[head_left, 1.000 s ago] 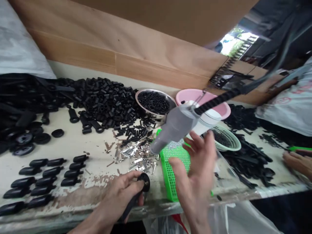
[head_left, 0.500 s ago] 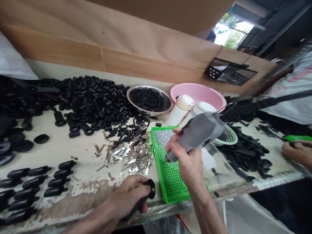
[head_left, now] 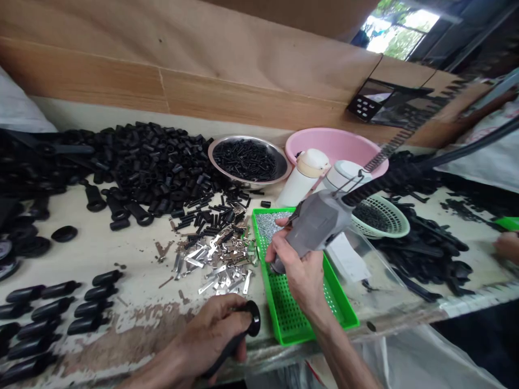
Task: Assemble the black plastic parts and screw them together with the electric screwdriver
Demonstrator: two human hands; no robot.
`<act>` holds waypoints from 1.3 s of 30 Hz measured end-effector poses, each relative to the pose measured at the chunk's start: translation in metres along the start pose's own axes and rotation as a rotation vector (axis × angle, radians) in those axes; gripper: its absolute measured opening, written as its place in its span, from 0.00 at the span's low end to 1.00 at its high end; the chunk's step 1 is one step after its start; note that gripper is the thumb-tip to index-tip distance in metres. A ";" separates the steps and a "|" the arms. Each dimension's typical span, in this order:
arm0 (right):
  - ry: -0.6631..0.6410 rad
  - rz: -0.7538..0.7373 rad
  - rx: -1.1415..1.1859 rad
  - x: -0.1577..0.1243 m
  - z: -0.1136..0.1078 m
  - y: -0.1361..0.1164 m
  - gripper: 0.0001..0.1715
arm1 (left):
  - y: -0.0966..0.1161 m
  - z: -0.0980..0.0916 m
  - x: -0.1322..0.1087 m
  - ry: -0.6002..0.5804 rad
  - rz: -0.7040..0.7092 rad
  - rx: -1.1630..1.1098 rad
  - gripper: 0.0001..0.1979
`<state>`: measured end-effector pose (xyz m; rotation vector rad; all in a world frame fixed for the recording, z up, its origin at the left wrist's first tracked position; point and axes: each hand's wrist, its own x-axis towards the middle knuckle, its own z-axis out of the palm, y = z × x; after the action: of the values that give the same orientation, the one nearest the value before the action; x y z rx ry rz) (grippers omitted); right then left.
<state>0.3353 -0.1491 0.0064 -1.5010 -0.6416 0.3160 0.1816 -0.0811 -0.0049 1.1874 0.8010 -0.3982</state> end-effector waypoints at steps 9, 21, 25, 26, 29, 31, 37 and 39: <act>-0.017 -0.011 0.013 -0.003 0.000 0.002 0.15 | -0.003 -0.002 0.004 -0.012 0.009 0.007 0.19; 0.013 -0.030 -0.002 -0.005 -0.001 0.005 0.13 | -0.005 -0.001 0.005 -0.013 0.023 -0.026 0.17; 0.019 -0.034 0.021 -0.007 -0.001 0.007 0.15 | -0.005 -0.001 0.004 -0.011 0.024 -0.037 0.16; 0.018 -0.033 0.026 -0.007 -0.001 0.008 0.16 | -0.005 -0.001 0.004 -0.008 0.027 -0.040 0.16; 0.019 -0.032 0.046 -0.006 -0.001 0.007 0.15 | -0.005 -0.001 0.004 -0.017 0.033 -0.044 0.16; 0.026 -0.043 0.071 -0.005 -0.001 0.002 0.15 | -0.004 -0.001 0.004 -0.017 0.031 -0.053 0.15; 0.083 -0.048 0.289 -0.014 -0.001 -0.030 0.15 | -0.005 -0.001 0.002 -0.007 0.039 -0.068 0.14; 0.042 -0.023 0.365 -0.022 0.003 -0.037 0.14 | -0.005 -0.002 0.001 -0.001 0.051 -0.081 0.13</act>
<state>0.3083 -0.1618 0.0383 -1.1473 -0.5343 0.3617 0.1789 -0.0811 -0.0095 1.1295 0.7775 -0.3220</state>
